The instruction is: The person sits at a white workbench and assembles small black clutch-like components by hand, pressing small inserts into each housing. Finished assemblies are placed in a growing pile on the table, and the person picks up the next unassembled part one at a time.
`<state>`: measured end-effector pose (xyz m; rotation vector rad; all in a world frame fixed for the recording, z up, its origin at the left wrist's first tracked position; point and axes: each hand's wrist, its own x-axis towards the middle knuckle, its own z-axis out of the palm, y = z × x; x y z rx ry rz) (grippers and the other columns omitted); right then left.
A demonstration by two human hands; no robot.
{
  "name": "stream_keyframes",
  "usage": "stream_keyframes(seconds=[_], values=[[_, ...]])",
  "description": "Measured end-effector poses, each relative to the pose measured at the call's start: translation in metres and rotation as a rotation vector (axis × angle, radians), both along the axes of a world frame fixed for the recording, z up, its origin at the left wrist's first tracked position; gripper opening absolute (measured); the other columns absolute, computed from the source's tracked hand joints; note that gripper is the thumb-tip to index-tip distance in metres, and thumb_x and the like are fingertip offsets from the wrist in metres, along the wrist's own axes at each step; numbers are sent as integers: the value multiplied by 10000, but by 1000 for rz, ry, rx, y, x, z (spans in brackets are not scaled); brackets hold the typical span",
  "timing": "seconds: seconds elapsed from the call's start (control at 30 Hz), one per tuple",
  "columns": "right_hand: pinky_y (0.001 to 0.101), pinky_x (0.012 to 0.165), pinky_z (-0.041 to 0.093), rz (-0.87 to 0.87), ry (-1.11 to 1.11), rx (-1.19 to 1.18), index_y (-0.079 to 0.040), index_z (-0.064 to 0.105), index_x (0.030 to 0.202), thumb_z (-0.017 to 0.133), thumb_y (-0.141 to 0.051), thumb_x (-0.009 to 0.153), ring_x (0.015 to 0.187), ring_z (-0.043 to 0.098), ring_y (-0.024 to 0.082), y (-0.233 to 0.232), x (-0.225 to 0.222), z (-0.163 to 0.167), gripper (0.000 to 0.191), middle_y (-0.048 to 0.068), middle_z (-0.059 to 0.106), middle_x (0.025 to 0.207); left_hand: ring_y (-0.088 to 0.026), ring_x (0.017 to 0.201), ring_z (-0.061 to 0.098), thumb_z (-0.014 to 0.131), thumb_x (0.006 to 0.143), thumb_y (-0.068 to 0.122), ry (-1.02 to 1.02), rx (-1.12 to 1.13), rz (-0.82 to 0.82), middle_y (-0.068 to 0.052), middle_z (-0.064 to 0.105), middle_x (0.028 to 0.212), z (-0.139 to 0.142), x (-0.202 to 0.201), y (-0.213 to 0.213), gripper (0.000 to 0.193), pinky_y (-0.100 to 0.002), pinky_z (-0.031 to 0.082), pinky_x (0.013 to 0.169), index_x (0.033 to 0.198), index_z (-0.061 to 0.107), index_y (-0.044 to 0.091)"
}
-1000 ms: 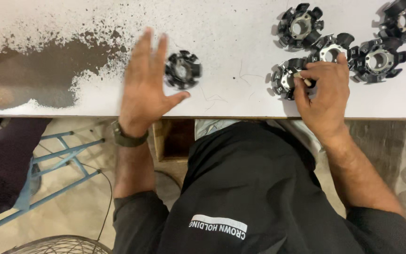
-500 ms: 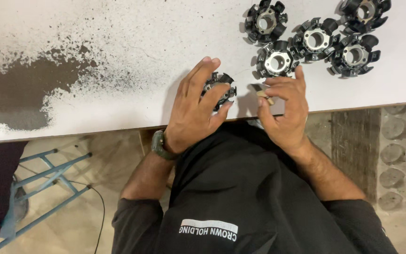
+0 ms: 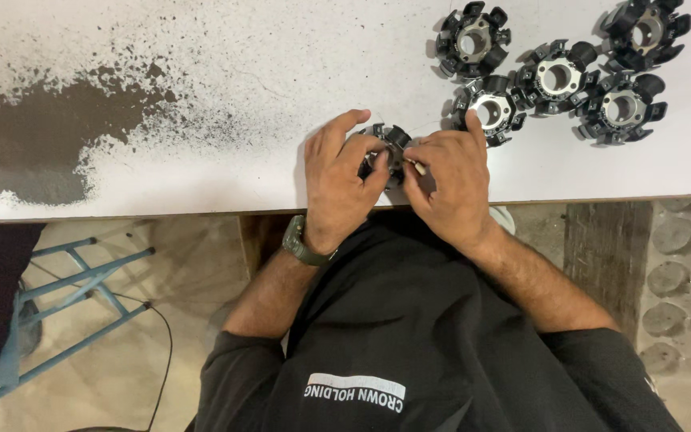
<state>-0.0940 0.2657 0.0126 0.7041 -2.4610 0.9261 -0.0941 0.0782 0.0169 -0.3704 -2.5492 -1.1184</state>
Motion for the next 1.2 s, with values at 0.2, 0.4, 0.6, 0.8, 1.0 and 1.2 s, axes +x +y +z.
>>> stream_keyframes(seconds=[0.2,0.4,0.6,0.8,1.0,1.2], values=[[557,1240,349,28,-98,22,-71,673,1065,800,-9,861,996,633,283,4,-7,9,249,68,659,980,-317,1329,536,782,828,85,10,-21,-64,-97,593,1341,4,-5,-1,176,-497,382,1122,986,706,99],[529,1238,387,64,-181,-17,-78,671,1048,792,-22,882,895,637,257,5,-15,16,212,43,651,922,-306,1340,529,784,860,96,-1,-15,-41,-102,599,1361,2,-7,7,141,-484,379,1132,971,698,88],[552,1221,372,76,-215,-12,-74,669,1024,783,-15,860,830,648,214,9,-17,10,208,33,661,887,-297,1346,536,752,854,82,-14,-71,11,-96,605,1309,-11,-14,13,109,-498,358,1137,895,652,64],[534,1255,365,75,-178,-74,-69,654,1057,788,-11,901,926,679,221,11,-16,2,213,48,713,1021,-306,1372,521,728,822,61,-5,-66,31,-98,610,1293,-17,-14,15,115,-506,348,1147,863,622,49],[553,1238,359,108,-90,-6,-72,663,1090,810,11,870,995,674,245,10,-15,0,277,58,689,1033,-310,1367,516,728,822,51,6,-76,32,-102,602,1290,-18,-13,16,138,-514,355,1149,933,648,28],[557,1247,366,96,-83,76,-85,680,1094,820,18,867,953,652,250,6,-12,3,286,42,676,997,-306,1362,528,736,818,31,10,-80,42,-92,612,1293,-20,-11,16,149,-505,367,1155,939,649,32]])
